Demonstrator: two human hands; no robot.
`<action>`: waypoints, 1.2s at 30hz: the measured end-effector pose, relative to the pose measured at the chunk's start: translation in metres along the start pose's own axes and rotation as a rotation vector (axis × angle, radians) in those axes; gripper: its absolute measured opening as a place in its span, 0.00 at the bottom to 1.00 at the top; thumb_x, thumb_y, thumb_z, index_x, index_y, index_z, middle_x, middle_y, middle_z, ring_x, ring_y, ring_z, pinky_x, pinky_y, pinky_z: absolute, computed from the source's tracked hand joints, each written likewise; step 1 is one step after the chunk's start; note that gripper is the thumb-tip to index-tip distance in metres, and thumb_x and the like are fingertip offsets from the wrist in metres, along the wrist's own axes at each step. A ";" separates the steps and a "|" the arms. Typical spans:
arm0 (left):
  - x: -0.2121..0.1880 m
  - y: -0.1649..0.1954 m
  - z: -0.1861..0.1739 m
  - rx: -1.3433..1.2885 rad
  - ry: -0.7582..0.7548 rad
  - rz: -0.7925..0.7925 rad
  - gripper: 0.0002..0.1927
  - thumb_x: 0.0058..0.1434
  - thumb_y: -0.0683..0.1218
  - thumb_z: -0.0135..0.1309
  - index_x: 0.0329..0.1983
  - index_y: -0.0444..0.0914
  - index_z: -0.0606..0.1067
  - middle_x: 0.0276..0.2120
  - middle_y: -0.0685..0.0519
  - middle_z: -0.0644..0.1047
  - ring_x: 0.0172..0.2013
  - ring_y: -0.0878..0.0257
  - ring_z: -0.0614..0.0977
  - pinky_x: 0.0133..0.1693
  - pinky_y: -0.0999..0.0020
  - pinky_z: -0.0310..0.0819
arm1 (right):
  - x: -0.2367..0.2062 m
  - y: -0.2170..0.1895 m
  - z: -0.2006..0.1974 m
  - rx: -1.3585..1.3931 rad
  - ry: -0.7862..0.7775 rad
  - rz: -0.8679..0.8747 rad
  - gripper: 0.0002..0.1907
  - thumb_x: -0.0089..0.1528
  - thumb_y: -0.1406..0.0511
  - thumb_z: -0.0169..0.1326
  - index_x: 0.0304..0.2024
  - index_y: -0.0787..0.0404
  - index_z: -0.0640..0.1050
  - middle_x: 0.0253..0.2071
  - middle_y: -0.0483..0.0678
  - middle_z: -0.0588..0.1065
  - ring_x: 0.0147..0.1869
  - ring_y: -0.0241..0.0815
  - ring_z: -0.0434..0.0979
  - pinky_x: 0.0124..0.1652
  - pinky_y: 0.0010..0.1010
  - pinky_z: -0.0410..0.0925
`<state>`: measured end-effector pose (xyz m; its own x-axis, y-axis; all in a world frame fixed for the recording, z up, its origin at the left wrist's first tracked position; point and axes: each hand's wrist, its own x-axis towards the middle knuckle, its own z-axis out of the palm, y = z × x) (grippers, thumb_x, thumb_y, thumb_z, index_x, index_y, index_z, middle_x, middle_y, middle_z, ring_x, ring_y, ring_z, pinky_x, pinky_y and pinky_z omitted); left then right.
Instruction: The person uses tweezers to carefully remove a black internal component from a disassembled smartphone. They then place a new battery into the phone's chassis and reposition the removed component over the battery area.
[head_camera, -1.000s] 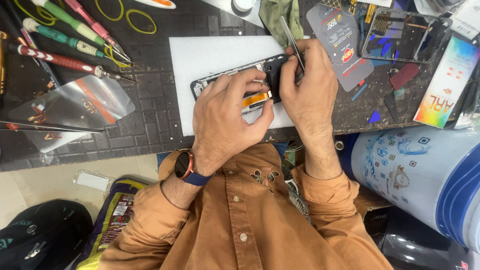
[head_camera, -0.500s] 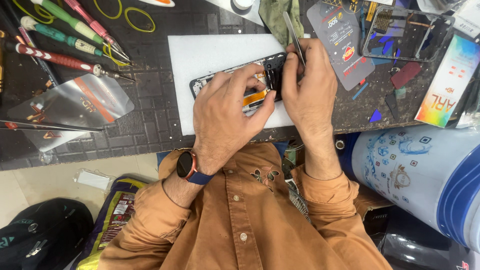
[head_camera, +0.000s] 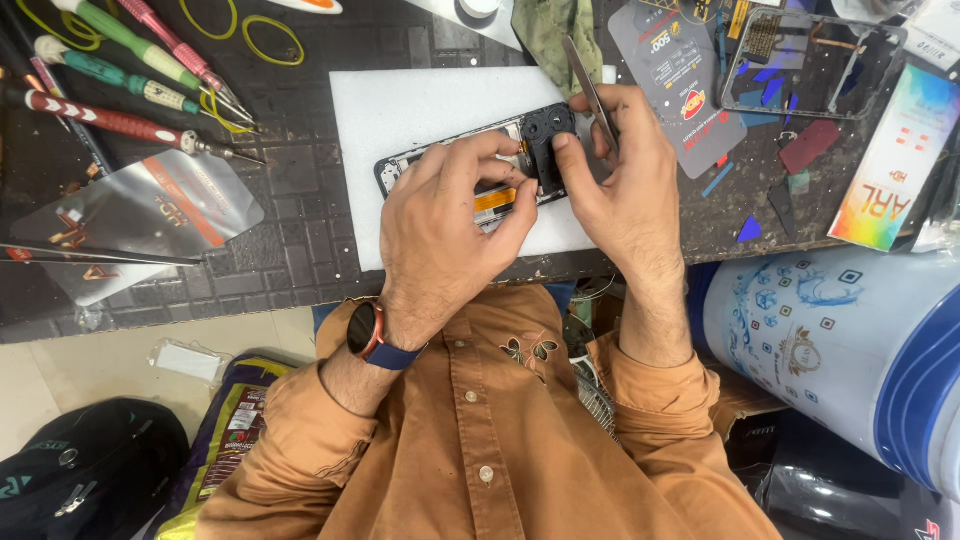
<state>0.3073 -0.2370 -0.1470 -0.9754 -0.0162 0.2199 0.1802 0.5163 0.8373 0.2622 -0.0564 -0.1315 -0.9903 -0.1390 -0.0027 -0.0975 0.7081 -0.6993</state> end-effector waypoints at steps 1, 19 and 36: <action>0.000 0.000 -0.001 -0.003 0.001 0.006 0.19 0.63 0.45 0.65 0.53 0.39 0.72 0.37 0.62 0.82 0.43 0.64 0.82 0.44 0.65 0.74 | 0.000 -0.001 0.000 0.002 -0.006 0.015 0.14 0.67 0.69 0.62 0.53 0.62 0.75 0.29 0.41 0.63 0.34 0.33 0.64 0.34 0.27 0.61; -0.015 0.003 -0.007 -0.042 0.007 0.000 0.19 0.62 0.46 0.66 0.51 0.39 0.72 0.38 0.60 0.83 0.44 0.63 0.84 0.46 0.65 0.75 | -0.001 -0.005 -0.034 -0.039 -0.377 -0.245 0.42 0.51 0.65 0.69 0.68 0.62 0.70 0.40 0.49 0.65 0.42 0.42 0.68 0.41 0.32 0.67; -0.012 0.003 -0.004 0.093 -0.015 0.082 0.15 0.64 0.45 0.63 0.53 0.40 0.77 0.36 0.60 0.81 0.41 0.62 0.79 0.43 0.65 0.71 | -0.001 0.004 -0.030 -0.025 -0.331 -0.241 0.35 0.54 0.66 0.70 0.63 0.63 0.74 0.39 0.48 0.68 0.38 0.39 0.66 0.38 0.30 0.66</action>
<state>0.3205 -0.2384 -0.1450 -0.9597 0.0418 0.2779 0.2479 0.5923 0.7667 0.2594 -0.0327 -0.1134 -0.8537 -0.5155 -0.0732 -0.3295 0.6437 -0.6906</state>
